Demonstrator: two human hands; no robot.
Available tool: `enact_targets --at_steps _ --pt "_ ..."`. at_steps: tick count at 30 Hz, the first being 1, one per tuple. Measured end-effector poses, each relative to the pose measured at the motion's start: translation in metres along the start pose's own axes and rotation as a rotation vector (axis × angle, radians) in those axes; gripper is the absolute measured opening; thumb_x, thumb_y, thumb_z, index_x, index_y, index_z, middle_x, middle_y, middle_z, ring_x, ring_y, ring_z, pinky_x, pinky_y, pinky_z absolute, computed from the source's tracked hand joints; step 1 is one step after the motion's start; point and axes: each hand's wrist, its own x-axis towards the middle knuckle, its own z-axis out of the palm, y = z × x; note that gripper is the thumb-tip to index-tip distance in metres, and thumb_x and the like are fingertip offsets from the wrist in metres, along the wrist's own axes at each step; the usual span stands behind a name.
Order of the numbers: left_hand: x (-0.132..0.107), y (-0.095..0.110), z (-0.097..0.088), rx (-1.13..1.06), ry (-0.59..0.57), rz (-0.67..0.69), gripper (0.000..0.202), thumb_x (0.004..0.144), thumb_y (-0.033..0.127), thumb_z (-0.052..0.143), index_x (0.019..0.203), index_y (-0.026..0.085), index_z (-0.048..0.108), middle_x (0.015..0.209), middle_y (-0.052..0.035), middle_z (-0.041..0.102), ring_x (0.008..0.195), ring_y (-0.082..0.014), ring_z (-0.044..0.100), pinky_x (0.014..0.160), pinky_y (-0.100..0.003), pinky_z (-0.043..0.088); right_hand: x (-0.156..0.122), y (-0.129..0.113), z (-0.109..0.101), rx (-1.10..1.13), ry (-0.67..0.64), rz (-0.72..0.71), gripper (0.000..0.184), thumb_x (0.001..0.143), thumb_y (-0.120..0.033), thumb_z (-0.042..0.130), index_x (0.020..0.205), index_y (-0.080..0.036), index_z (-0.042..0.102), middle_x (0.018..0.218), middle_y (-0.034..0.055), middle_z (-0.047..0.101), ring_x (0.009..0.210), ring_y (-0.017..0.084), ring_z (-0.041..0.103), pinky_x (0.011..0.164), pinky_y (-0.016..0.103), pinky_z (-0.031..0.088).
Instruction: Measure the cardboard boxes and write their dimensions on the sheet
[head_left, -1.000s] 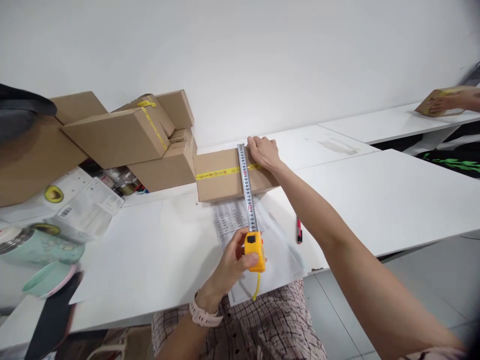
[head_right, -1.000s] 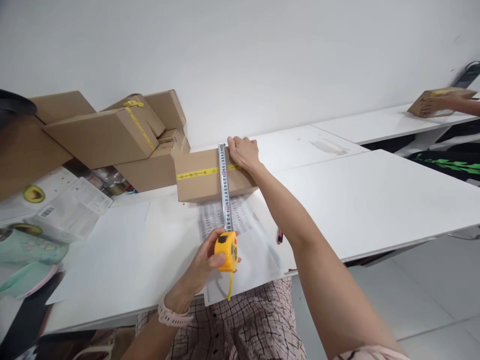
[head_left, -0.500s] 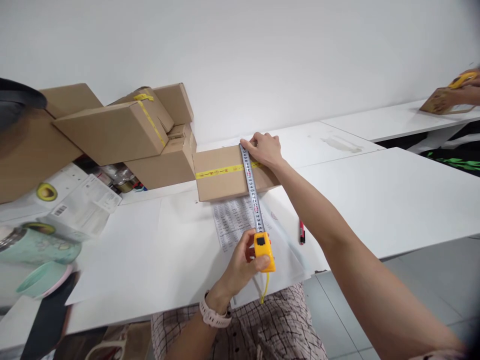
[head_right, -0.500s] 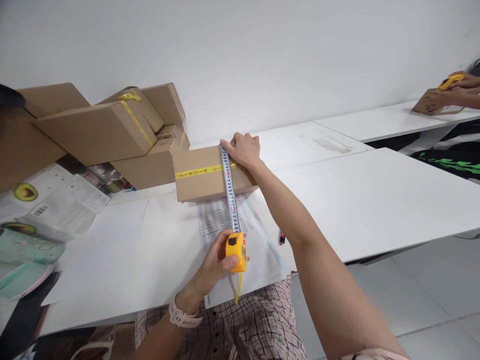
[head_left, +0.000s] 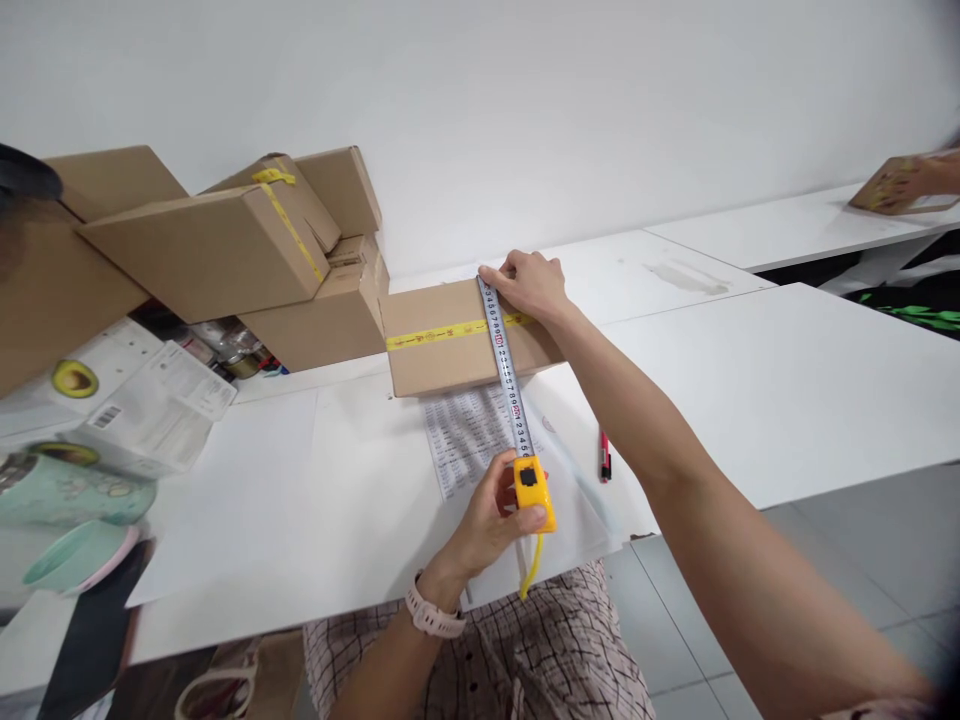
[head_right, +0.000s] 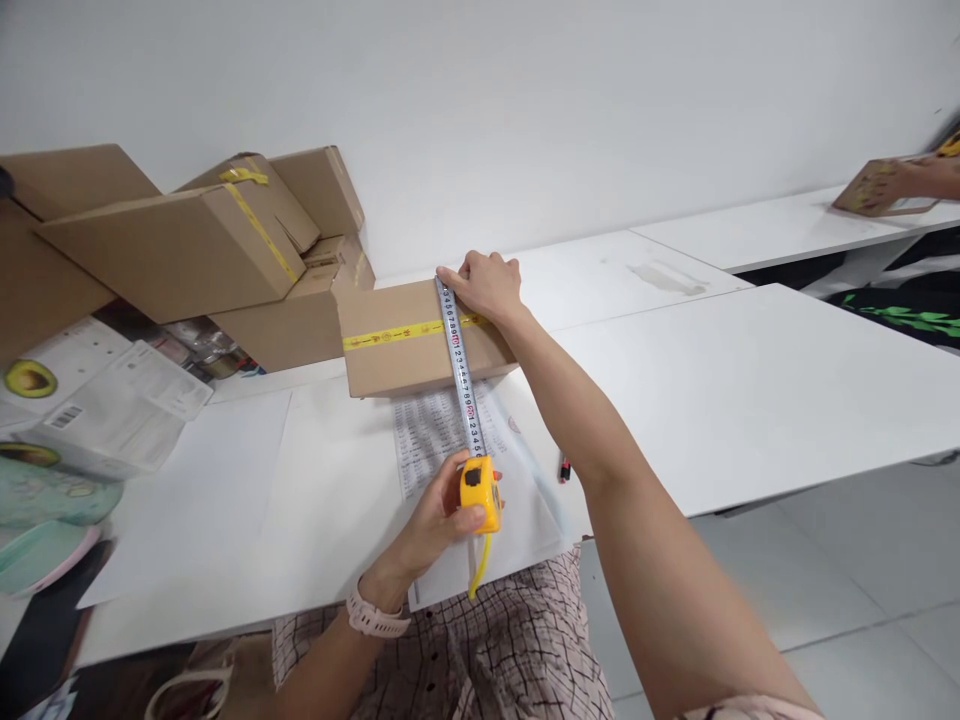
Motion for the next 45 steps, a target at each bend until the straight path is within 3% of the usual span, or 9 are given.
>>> enact_targets --at_steps 16,20,24,27,30,34,40,43,45 --pt "0.001 -0.001 0.001 -0.019 0.002 0.006 0.073 0.076 0.043 0.087 0.134 0.026 0.047 0.129 -0.0111 0.059 0.104 -0.0237 0.065 0.090 -0.043 0.056 0.000 -0.001 0.000 0.007 0.004 0.008 0.037 0.096 -0.056 0.050 0.084 -0.022 0.059 0.099 0.0117 0.071 0.104 0.033 0.060 0.104 0.054 0.034" --pt "0.002 0.007 0.003 -0.008 0.007 0.018 0.071 0.074 0.044 0.088 0.131 0.025 0.050 0.125 -0.0102 0.061 0.101 -0.0235 0.066 0.090 -0.043 0.055 0.002 0.000 0.001 -0.024 0.008 0.016 0.044 0.101 -0.057 0.041 0.085 -0.021 0.059 0.102 0.0135 0.072 0.107 0.035 0.060 0.104 0.055 0.035" --pt "-0.014 0.013 0.000 -0.005 0.032 0.026 0.072 0.075 0.042 0.087 0.134 0.026 0.050 0.129 -0.0118 0.062 0.105 -0.0266 0.068 0.091 -0.044 0.057 0.003 0.001 0.005 -0.073 0.013 0.014 0.056 0.105 -0.059 0.024 0.090 -0.020 0.061 0.106 0.0164 0.072 0.112 0.037 0.059 0.103 0.056 0.036" --pt "-0.040 0.008 -0.009 0.059 0.135 0.077 0.083 0.073 0.039 0.088 0.141 0.028 0.043 0.138 -0.0144 0.060 0.114 -0.0304 0.067 0.091 -0.043 0.058 -0.002 0.000 0.006 -0.097 0.036 -0.006 0.058 0.103 -0.064 0.026 0.095 -0.020 0.062 0.105 0.0159 0.071 0.112 0.038 0.058 0.103 0.057 0.036" --pt "-0.068 -0.003 -0.019 0.116 0.247 0.101 0.084 0.075 0.037 0.086 0.144 0.029 0.039 0.144 -0.0157 0.058 0.120 -0.0318 0.065 0.093 -0.043 0.058 -0.020 -0.004 0.003 -0.126 0.074 -0.027 0.061 0.101 -0.069 0.027 0.102 -0.020 0.062 0.103 0.0160 0.069 0.115 0.039 0.056 0.104 0.058 0.034" --pt "-0.093 -0.016 -0.029 0.170 0.252 0.032 0.081 0.076 0.035 0.084 0.143 0.026 0.039 0.141 -0.0162 0.060 0.122 -0.0312 0.064 0.099 -0.045 0.055 -0.069 -0.007 0.000 -0.139 0.139 -0.044 0.064 0.103 -0.066 0.021 0.109 -0.019 0.063 0.108 0.0173 0.068 0.120 0.041 0.053 0.106 0.059 0.031" --pt "-0.098 -0.019 -0.035 0.266 0.214 0.002 0.079 0.074 0.030 0.083 0.142 0.024 0.044 0.137 -0.0136 0.063 0.119 -0.0283 0.064 0.102 -0.044 0.053 -0.156 0.020 0.026 -0.180 0.114 -0.049 0.057 0.101 -0.061 0.027 0.119 -0.023 0.065 0.130 0.0172 0.065 0.130 0.040 0.049 0.110 0.061 0.027" --pt "-0.095 -0.017 -0.037 0.269 0.199 -0.007 0.078 0.074 0.030 0.083 0.142 0.024 0.044 0.137 -0.0128 0.063 0.119 -0.0285 0.064 0.101 -0.044 0.054 -0.173 0.031 0.039 -0.169 0.095 -0.072 0.051 0.100 -0.059 0.031 0.122 -0.026 0.064 0.137 0.0139 0.063 0.133 0.037 0.049 0.114 0.061 0.025" --pt "-0.095 -0.015 -0.036 0.278 0.194 -0.001 0.078 0.074 0.031 0.082 0.142 0.024 0.044 0.135 -0.0125 0.064 0.119 -0.0290 0.064 0.099 -0.044 0.054 -0.171 0.029 0.036 -0.120 0.117 -0.082 0.056 0.103 -0.057 0.023 0.119 -0.026 0.066 0.135 0.0129 0.065 0.131 0.035 0.052 0.115 0.059 0.026"
